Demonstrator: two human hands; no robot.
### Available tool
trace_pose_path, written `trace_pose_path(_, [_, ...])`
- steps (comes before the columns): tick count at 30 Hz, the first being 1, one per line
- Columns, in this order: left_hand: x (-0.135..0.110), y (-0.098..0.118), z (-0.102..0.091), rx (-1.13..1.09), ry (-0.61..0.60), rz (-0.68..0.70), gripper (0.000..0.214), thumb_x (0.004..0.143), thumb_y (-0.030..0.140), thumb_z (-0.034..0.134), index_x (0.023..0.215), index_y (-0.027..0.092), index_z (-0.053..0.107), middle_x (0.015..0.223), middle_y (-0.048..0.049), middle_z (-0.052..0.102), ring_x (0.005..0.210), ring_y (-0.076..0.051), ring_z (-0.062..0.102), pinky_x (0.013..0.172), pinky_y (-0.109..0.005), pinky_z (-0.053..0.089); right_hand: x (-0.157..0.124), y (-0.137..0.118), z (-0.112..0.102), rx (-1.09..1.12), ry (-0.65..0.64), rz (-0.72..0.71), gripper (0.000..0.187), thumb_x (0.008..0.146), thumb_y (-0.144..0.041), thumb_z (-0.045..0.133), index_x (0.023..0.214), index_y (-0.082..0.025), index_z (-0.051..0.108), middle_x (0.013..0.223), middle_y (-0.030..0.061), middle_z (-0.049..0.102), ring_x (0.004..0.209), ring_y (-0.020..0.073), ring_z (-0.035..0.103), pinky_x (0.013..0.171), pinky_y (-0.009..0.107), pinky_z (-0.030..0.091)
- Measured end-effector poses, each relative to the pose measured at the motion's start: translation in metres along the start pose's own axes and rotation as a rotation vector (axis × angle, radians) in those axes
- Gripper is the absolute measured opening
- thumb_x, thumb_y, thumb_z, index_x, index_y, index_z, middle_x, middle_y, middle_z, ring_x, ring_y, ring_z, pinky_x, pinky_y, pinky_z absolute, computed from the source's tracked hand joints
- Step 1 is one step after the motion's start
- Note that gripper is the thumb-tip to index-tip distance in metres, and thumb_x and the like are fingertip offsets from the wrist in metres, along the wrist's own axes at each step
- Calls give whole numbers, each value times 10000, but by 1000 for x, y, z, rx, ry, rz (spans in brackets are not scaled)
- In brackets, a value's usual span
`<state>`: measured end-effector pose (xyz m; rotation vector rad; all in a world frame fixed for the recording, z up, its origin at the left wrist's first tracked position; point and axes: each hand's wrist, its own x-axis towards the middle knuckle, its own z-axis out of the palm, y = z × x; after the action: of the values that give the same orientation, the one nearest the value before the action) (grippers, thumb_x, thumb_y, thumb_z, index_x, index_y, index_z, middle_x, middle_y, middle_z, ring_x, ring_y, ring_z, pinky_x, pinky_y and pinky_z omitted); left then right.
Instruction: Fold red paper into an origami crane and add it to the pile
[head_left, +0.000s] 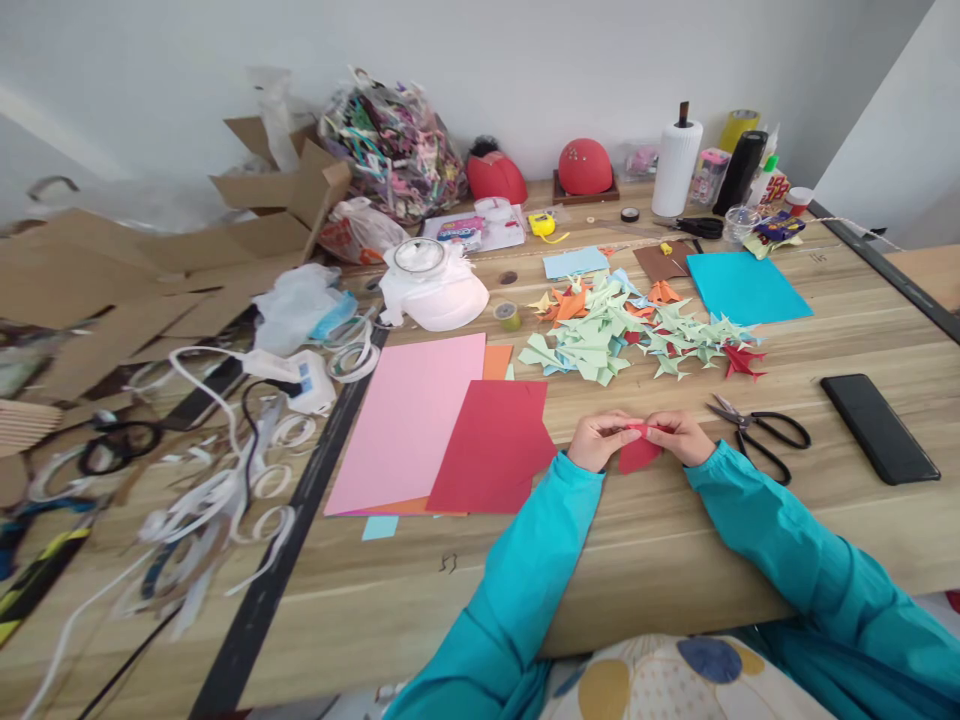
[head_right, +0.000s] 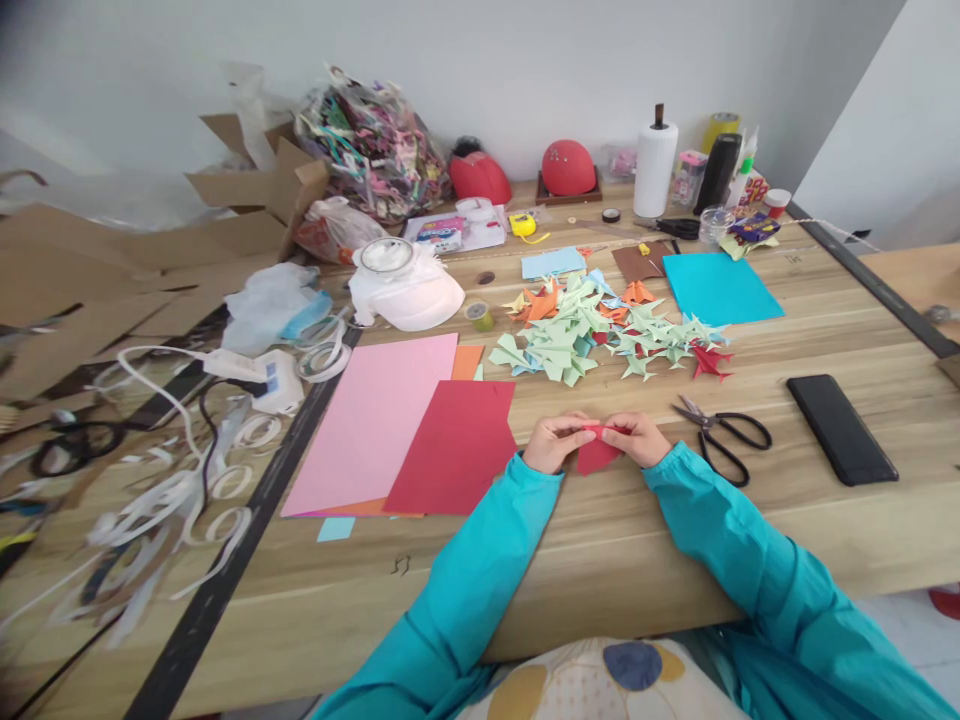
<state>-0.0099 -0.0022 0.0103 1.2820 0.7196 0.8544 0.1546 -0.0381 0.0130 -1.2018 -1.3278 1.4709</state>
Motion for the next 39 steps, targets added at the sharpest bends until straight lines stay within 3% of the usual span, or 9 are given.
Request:
trace_pose_path(23, [-1,1,-2,-9,-7,20,237,671,353,655,759,139,705,781,-69,643,740,-156,575,690,-266,458,0,-1,0,-45,-12,-37,363,676,-479,610,593,-127,574,554,-7,506,510,80,413,486,220,344])
trace_pose_path(28, [0,-1,0,11,29,22,248,674,366,647,744,134,700,771,-69,643,731,-157,571,674,-263,454,0,-1,1,-20,10,-1,378,654,-507,615,632,-131,582,559,-9,512,514,82,420,487,219,355])
trace_pose_path(39, [-1,1,1,55,-16,53,250,608,291,712,806,138,699,761,-53,603,669,-118,521,588,-227,404,-1,-5,1,14,4,20,373,656,-504,609,571,-144,563,501,-24,470,482,83,389,476,228,314])
